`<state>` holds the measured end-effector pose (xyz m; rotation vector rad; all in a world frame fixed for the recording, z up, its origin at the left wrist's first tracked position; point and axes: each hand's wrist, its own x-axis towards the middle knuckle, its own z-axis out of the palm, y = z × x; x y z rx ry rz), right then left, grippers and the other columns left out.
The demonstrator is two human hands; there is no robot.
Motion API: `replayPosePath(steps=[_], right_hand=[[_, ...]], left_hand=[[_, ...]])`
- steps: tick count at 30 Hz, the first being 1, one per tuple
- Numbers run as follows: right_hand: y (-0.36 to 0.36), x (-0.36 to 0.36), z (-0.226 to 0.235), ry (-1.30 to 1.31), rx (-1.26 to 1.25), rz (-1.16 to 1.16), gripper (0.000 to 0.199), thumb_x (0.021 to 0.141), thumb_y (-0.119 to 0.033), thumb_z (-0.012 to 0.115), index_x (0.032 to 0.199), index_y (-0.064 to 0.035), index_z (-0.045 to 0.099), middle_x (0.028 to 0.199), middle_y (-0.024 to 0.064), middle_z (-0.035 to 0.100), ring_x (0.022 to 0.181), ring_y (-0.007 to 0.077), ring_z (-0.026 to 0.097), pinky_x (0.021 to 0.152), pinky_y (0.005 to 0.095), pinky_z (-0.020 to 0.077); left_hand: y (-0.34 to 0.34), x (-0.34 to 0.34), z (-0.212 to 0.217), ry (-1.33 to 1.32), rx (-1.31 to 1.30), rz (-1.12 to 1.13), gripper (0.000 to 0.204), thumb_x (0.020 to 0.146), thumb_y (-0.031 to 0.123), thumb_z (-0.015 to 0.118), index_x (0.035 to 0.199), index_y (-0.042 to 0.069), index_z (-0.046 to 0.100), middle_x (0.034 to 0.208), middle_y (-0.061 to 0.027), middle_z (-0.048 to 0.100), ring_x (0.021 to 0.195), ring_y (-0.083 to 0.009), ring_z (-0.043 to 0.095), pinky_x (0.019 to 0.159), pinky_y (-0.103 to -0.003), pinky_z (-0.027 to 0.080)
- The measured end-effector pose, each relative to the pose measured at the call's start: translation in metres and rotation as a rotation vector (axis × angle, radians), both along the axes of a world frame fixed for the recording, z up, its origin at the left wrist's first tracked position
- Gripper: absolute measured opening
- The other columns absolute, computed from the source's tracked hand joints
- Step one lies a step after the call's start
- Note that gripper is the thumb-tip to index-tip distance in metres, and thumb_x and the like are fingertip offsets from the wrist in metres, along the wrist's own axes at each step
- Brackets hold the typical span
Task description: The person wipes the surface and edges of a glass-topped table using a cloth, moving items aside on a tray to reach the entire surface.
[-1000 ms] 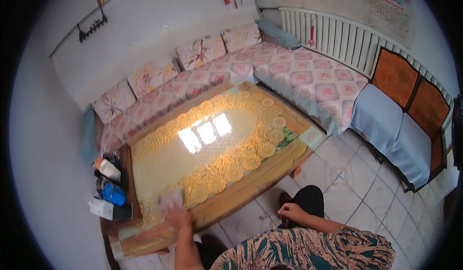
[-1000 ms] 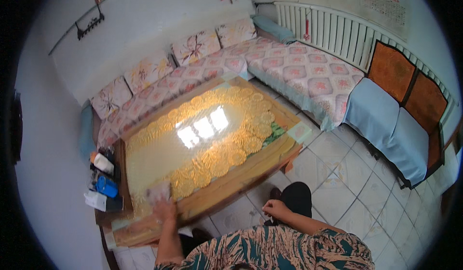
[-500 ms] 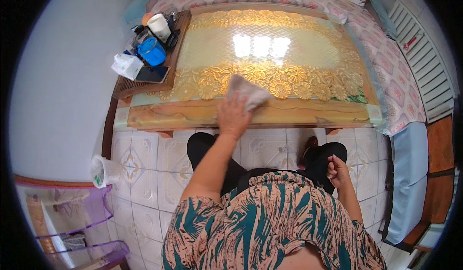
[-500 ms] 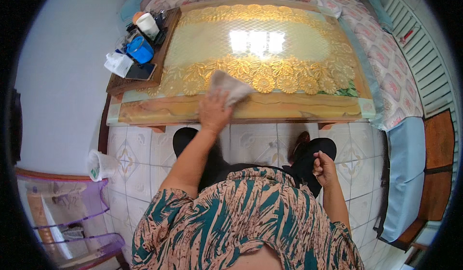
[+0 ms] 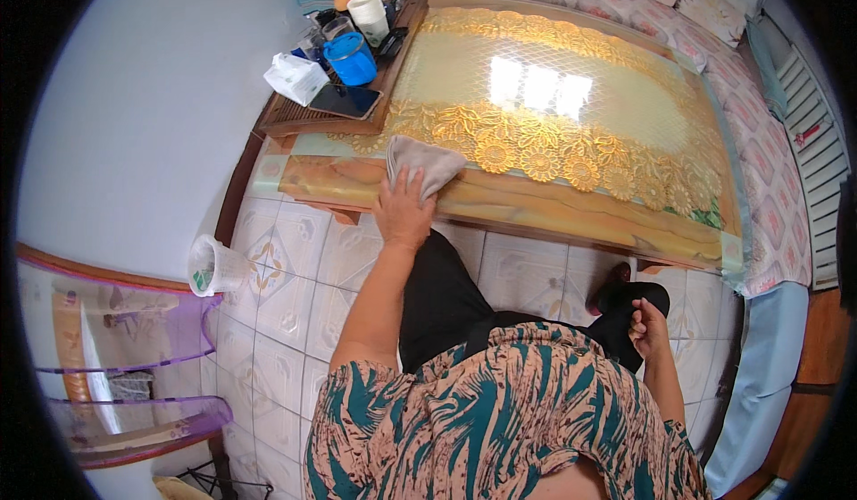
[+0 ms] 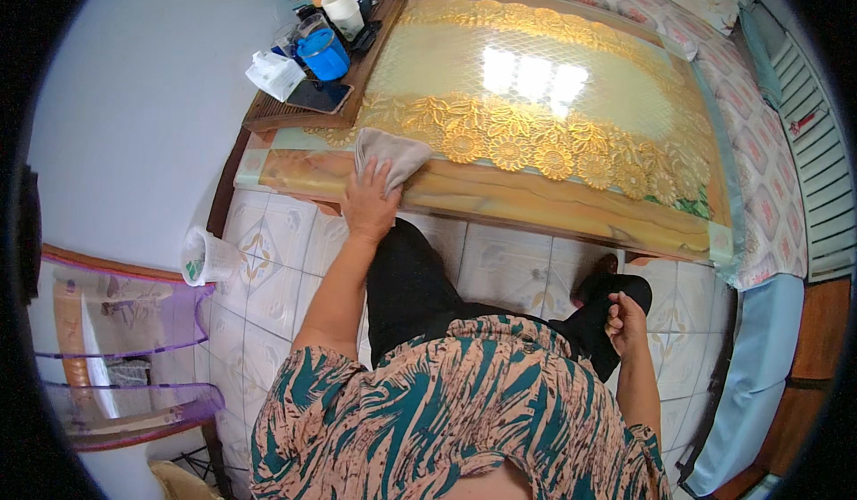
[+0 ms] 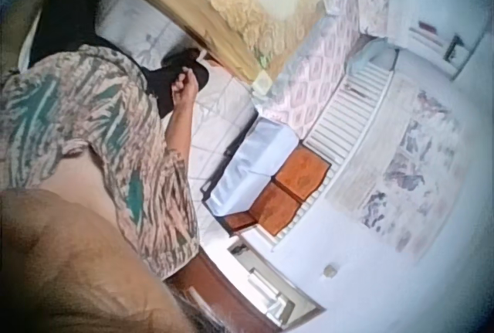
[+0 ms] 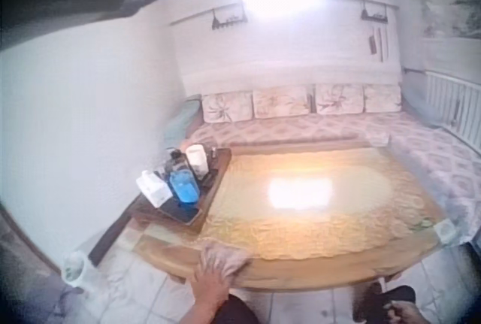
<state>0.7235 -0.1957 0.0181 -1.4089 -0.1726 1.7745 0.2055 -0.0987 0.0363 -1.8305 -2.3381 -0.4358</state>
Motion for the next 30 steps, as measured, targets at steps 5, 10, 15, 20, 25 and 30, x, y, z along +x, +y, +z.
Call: replayPosePath(steps=[5,10,15,20,25,30], right_hand=[[-0.003,-0.004,0.005,-0.081,-0.012,-0.002,0.02,0.093,-0.029,0.054,0.092,-0.0103,0.059,0.057,-0.0032,0.054,0.039,0.0049,0.035,0.035,0.0193,0.0237],[-0.016,0.006,-0.004,-0.131,0.003,-0.027,0.02,0.093,-0.029,0.053,0.093,-0.0108,0.06,0.058,-0.0036,0.054,0.039,0.0051,0.037,0.036,0.0198,0.0249],[-0.025,0.003,-0.004,-0.231,0.001,-0.005,0.019,0.091,-0.031,0.056,0.095,-0.0127,0.059,0.06,-0.0035,0.055,0.042,0.0059,0.039,0.036,0.02,0.0255],[-0.04,0.006,-0.006,-0.334,-0.017,-0.032,0.018,0.091,-0.025,0.057,0.099,-0.0092,0.057,0.063,0.0,0.055,0.043,0.0085,0.041,0.037,0.0211,0.0287],[-0.046,-0.006,0.0,-0.443,-0.018,-0.042,0.015,0.089,-0.022,0.057,0.097,-0.0091,0.056,0.063,0.0005,0.054,0.045,0.0087,0.043,0.037,0.0221,0.0318],[-0.039,0.005,0.001,-0.698,-0.109,-0.011,0.012,0.088,-0.018,0.051,0.093,-0.008,0.055,0.06,0.0027,0.055,0.041,0.0109,0.044,0.034,0.0239,0.0311]], left_hand=[[-0.005,-0.096,-0.008,-0.009,-0.078,0.173,0.06,0.084,0.046,0.054,0.14,0.03,0.039,0.149,0.0041,0.031,0.134,-0.0302,0.028,0.103,-0.052,0.028],[-0.003,-0.156,0.011,-0.029,-0.211,0.376,0.06,0.086,0.049,0.049,0.142,0.031,0.035,0.151,0.004,0.027,0.136,-0.0309,0.026,0.104,-0.053,0.028],[0.01,-0.224,0.004,-0.065,-0.241,0.51,0.06,0.087,0.049,0.047,0.142,0.031,0.034,0.152,0.0032,0.026,0.137,-0.0326,0.024,0.105,-0.053,0.027],[0.032,-0.257,0.017,-0.08,-0.322,0.596,0.059,0.09,0.051,0.041,0.144,0.03,0.031,0.152,0.0007,0.024,0.137,-0.0347,0.024,0.106,-0.051,0.028],[0.037,-0.315,-0.002,-0.021,-0.34,0.589,0.06,0.091,0.053,0.038,0.145,0.03,0.027,0.153,-0.0008,0.023,0.135,-0.0368,0.027,0.105,-0.052,0.03],[0.047,-0.331,-0.013,0.016,-0.339,0.578,0.06,0.091,0.054,0.038,0.145,0.031,0.026,0.153,-0.0011,0.022,0.132,-0.0377,0.03,0.105,-0.052,0.031]])
